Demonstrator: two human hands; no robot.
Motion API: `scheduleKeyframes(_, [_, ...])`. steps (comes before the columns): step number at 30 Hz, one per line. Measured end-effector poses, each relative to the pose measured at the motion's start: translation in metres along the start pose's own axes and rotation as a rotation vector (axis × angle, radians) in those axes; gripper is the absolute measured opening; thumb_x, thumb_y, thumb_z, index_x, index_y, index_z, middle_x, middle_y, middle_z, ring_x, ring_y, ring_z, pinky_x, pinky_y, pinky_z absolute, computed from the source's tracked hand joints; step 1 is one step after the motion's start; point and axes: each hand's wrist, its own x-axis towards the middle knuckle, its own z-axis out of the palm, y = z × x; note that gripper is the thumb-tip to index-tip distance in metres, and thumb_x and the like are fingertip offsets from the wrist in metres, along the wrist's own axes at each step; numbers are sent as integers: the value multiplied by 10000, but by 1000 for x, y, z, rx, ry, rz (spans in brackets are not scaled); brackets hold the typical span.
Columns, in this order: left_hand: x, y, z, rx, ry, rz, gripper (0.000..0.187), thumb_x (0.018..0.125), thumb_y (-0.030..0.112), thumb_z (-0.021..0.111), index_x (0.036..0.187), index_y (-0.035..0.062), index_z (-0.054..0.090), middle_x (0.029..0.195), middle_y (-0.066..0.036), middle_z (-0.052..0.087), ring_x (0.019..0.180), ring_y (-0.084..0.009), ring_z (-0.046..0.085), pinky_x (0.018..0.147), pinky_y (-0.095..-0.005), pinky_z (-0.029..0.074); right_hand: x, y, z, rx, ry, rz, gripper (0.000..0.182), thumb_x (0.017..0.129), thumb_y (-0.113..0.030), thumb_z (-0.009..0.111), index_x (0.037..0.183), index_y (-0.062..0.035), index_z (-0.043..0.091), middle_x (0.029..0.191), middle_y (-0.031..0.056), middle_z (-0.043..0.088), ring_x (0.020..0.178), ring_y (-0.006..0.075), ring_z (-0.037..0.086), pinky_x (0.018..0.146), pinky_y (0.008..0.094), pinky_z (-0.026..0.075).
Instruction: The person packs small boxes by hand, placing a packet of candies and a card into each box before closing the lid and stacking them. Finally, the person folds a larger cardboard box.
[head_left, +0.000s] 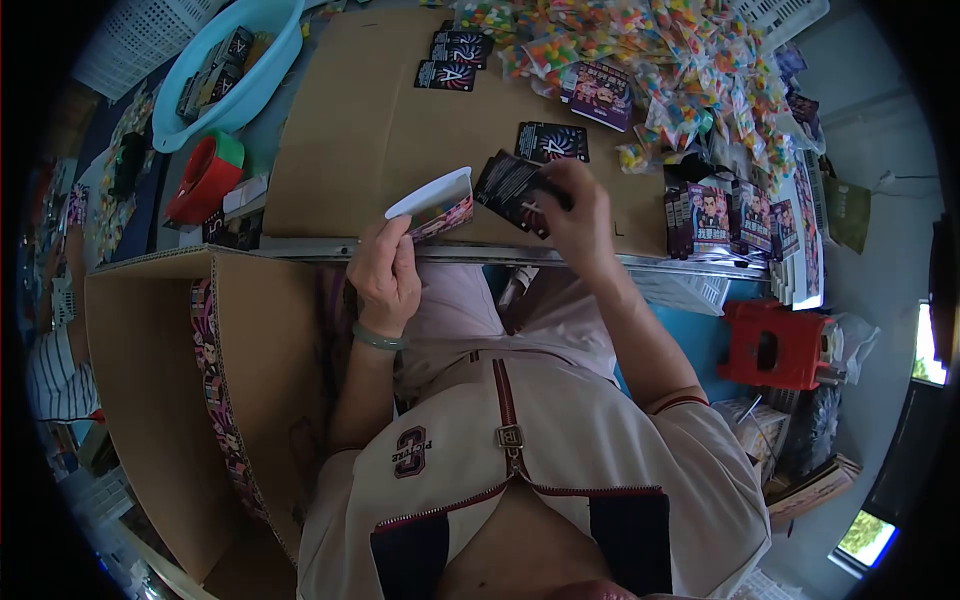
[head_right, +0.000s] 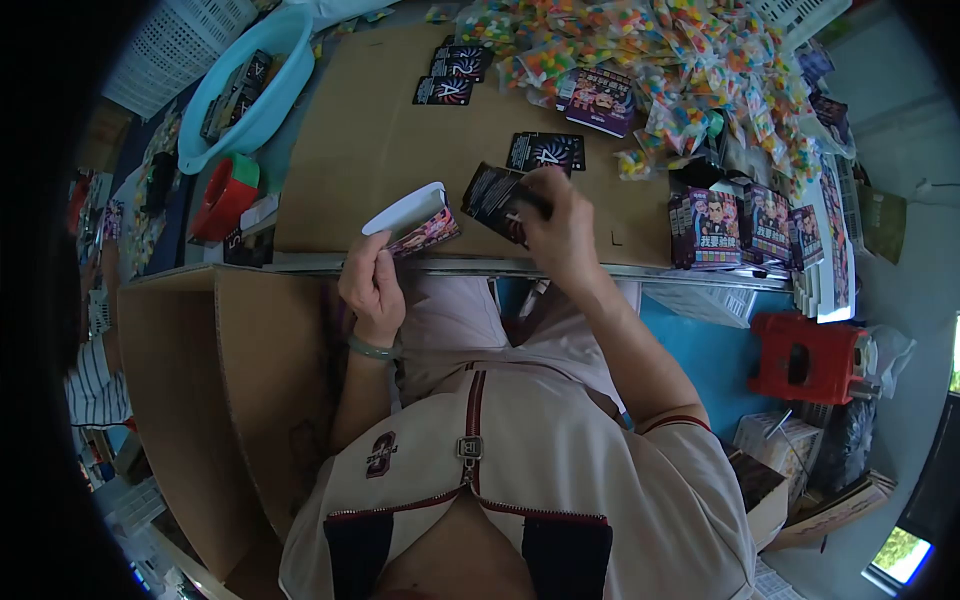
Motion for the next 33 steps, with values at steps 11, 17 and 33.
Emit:
scheduleKeyframes(11, [1,0,0,4,-4,11,187,843,-2,609,1028,10,634,1005,-179,662,838,-336,664,714,-369,538,42,-112,-6,-330,-409,-868,256,675,42,686,907,-66,679,803,80,639,748,235,645,640,322,520])
scheduleKeyframes(17, [-6,-4,4,-13,40,15,226,819,-19,618,1042,9,642,1040,-172,661,841,-338,667,713,-372,542,51,-112,29,-541,-619,-994,238,662,-44,675,897,-76,656,785,31,597,767,221,613,629,353,507])
scheduleKeyframes(33, [-7,-13,12,-24,131,98,288,825,-51,648,1097,6,574,1037,-194,664,831,-335,677,675,-374,544,15,-58,27,-260,-43,-746,332,671,1,783,987,-37,689,1110,162,637,918,322,641,771,386,521])
